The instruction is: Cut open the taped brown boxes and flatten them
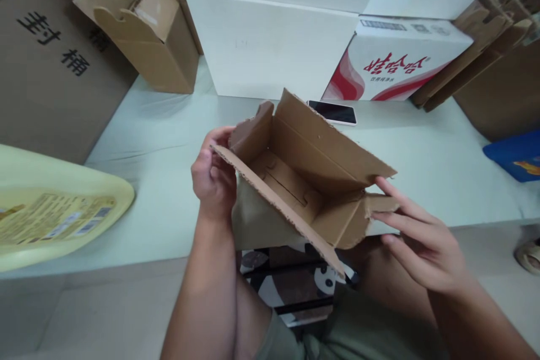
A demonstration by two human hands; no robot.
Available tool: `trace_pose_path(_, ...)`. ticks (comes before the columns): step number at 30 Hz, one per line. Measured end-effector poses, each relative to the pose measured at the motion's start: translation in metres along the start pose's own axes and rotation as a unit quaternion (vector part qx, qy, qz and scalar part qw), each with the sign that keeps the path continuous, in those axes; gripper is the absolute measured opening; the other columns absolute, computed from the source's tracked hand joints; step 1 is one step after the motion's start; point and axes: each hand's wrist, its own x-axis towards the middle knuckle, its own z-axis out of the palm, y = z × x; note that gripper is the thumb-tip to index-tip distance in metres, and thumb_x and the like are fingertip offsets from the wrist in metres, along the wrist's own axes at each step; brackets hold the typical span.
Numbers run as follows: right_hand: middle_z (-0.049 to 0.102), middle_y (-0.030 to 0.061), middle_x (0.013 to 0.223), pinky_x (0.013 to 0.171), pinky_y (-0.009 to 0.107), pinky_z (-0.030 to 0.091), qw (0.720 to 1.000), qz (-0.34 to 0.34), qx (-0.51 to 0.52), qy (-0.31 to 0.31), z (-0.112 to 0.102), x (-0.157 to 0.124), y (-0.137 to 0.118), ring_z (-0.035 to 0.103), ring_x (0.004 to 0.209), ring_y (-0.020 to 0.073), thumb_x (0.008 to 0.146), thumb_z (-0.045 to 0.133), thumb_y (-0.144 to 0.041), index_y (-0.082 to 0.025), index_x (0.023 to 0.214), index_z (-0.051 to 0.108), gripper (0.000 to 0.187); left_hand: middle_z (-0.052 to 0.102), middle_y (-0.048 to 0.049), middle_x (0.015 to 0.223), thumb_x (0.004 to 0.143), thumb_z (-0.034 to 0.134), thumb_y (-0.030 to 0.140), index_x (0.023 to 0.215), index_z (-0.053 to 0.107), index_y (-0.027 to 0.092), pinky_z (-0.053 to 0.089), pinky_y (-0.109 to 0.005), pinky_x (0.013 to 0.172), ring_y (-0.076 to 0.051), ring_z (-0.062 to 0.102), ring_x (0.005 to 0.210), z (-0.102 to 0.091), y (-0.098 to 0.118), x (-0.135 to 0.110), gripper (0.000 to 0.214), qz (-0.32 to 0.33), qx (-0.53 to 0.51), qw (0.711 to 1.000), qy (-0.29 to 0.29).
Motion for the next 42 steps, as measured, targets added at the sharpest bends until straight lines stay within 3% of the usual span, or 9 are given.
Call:
trace_pose_path(5, 0.043, 0.006, 0.167, 0.084, 0.041, 0.064, 1.0, -0.006, -0.008, -0.006, 0.017, 0.004, 0.011, 0.073, 0.105, 0.024, 0.091, 0.06, -0.009, -0.039, 0.15, 0.058, 0.067, 0.077, -0.0084, 0.096, 0.084, 0.066, 0.066, 0.08, 0.075, 0.024, 0.052, -0.042, 0.104, -0.028, 0.07, 0.104, -0.007, -0.008, 0.001, 0.043, 0.049, 0.059, 0.996, -0.044)
trace_pose_path(12, 0.043, 0.0047, 0.155, 0.112, 0.056, 0.051, 0.983, 0.02, -0.057, 0.175, 0.047, 0.032, 0.022, 0.054, 0.136, 0.0349, 0.097, 0.059, -0.029, -0.039, 0.12, 0.077, 0.031, 0.066, -0.001, 0.08, 0.077, 0.082, 0.064, 0.087, 0.071, 0.022, 0.05, -0.025, 0.067, -0.013, 0.059, 0.069, -0.006, -0.013, 0.003, 0.044, 0.071, 0.159, 0.985, -0.008)
trace_pose_path(14, 0.042, 0.0029, 0.158, 0.111, 0.053, 0.053, 0.978, 0.015, 0.013, 0.206, 0.053, 0.041, 0.023, 0.062, 0.13, 0.0304, 0.098, 0.058, -0.028, -0.047, 0.139, 0.063, 0.045, 0.067, -0.0019, 0.087, 0.073, 0.085, 0.064, 0.091, 0.069, 0.023, 0.052, -0.026, 0.074, -0.015, 0.063, 0.078, -0.003, -0.013, 0.002, 0.048, 0.078, 0.154, 0.985, 0.004)
trace_pose_path(17, 0.066, 0.0026, 0.137, 0.104, 0.049, 0.06, 0.973, 0.016, 0.138, 0.183, 0.06, 0.045, 0.027, 0.071, 0.116, 0.0244, 0.099, 0.058, -0.026, -0.054, 0.158, 0.034, 0.069, 0.067, -0.0031, 0.091, 0.073, 0.087, 0.06, 0.094, 0.069, 0.022, 0.053, -0.028, 0.08, -0.017, 0.065, 0.086, -0.001, -0.014, 0.001, 0.046, 0.084, 0.152, 0.985, 0.003)
trace_pose_path(20, 0.076, 0.0066, 0.118, 0.106, 0.054, 0.058, 0.975, 0.001, 0.181, 0.131, 0.066, 0.04, 0.035, 0.07, 0.122, 0.0303, 0.101, 0.056, -0.043, -0.038, 0.147, 0.057, 0.046, 0.069, -0.0052, 0.097, 0.076, 0.086, 0.054, 0.096, 0.071, 0.022, 0.055, -0.032, 0.088, -0.019, 0.067, 0.091, -0.001, -0.015, 0.001, 0.041, 0.078, 0.153, 0.985, -0.009)
trace_pose_path(24, 0.073, 0.0102, 0.127, 0.106, 0.056, 0.057, 0.975, 0.002, 0.171, 0.139, 0.07, 0.033, 0.044, 0.068, 0.124, 0.0339, 0.102, 0.048, -0.052, -0.028, 0.112, 0.079, 0.04, 0.071, -0.0064, 0.115, 0.084, 0.079, 0.046, 0.1, 0.077, 0.026, 0.049, -0.043, 0.112, -0.026, 0.066, 0.119, -0.002, -0.011, 0.0, 0.025, 0.093, 0.188, 0.976, -0.051)
trace_pose_path(32, 0.071, 0.0086, 0.132, 0.104, 0.053, 0.059, 0.973, 0.03, 0.209, 0.089, 0.066, 0.034, 0.041, 0.069, 0.122, 0.0312, 0.1, 0.055, -0.043, -0.031, 0.114, 0.079, 0.03, 0.07, -0.0049, 0.128, 0.082, 0.076, 0.043, 0.104, 0.083, 0.034, 0.044, -0.051, 0.12, -0.032, 0.06, 0.13, -0.009, -0.01, -0.002, 0.025, 0.124, 0.26, 0.951, -0.115)
trace_pose_path(37, 0.068, 0.0047, 0.14, 0.102, 0.046, 0.06, 0.929, 0.101, 0.333, 0.128, 0.07, 0.023, 0.047, 0.069, 0.124, 0.0255, 0.099, 0.052, -0.057, -0.041, 0.148, 0.054, 0.051, 0.07, -0.0062, 0.118, 0.08, 0.077, 0.046, 0.092, 0.084, 0.029, 0.04, -0.054, 0.122, -0.034, 0.059, 0.131, -0.004, -0.013, -0.004, 0.022, 0.118, 0.257, 0.957, -0.067)
trace_pose_path(42, 0.073, 0.0088, 0.125, 0.085, 0.036, 0.063, 0.92, 0.226, 0.286, 0.146, 0.079, 0.008, 0.073, 0.074, 0.106, 0.0227, 0.102, 0.047, -0.059, -0.028, 0.13, 0.065, 0.045, 0.07, -0.0061, 0.116, 0.08, 0.075, 0.036, 0.085, 0.082, 0.026, 0.039, -0.054, 0.123, -0.033, 0.057, 0.134, -0.005, -0.018, 0.002, 0.013, 0.115, 0.248, 0.962, 0.014)
